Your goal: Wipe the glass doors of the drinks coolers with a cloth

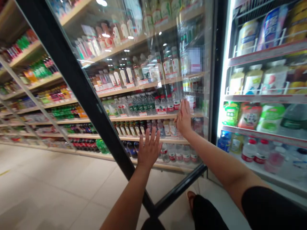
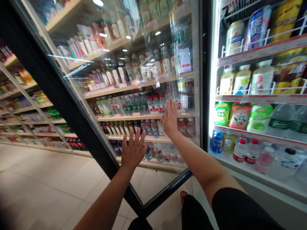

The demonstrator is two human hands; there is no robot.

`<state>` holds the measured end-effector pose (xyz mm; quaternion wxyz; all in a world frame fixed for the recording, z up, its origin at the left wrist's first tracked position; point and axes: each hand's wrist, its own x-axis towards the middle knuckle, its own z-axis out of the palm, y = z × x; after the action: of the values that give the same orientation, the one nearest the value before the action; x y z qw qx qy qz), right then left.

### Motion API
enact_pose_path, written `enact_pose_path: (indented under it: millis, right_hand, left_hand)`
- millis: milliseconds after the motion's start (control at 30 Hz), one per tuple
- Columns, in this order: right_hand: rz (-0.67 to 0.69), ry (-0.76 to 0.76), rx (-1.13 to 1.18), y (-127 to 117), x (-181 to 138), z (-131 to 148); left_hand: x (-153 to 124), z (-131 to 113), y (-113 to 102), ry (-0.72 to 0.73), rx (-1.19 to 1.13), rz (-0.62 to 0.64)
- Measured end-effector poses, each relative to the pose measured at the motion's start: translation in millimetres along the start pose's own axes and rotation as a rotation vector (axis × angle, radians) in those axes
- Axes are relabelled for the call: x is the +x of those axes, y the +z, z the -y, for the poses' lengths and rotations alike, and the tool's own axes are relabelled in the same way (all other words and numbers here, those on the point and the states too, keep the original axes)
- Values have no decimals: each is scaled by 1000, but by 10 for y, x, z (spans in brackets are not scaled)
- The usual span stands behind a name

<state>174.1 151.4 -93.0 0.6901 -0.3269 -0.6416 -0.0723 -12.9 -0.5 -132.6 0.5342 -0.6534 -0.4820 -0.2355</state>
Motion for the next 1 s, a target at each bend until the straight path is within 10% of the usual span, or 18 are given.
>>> enact_pose_path:
  millis: [333,467,733,1000]
  right_hand:
    - [588,-1003,51,96,378,1110]
    - [415,-737,45,48,548,818]
    - [-101,333,60,-144,-360,-554]
    - [3,-10,0,-23,487,-71]
  left_hand:
    - [5,41,23,65,52,-60]
    - [29,27,-19,47,27,-16]
    - [30,23,15,28,1,-7]
    - [41,23,-4,30,0,6]
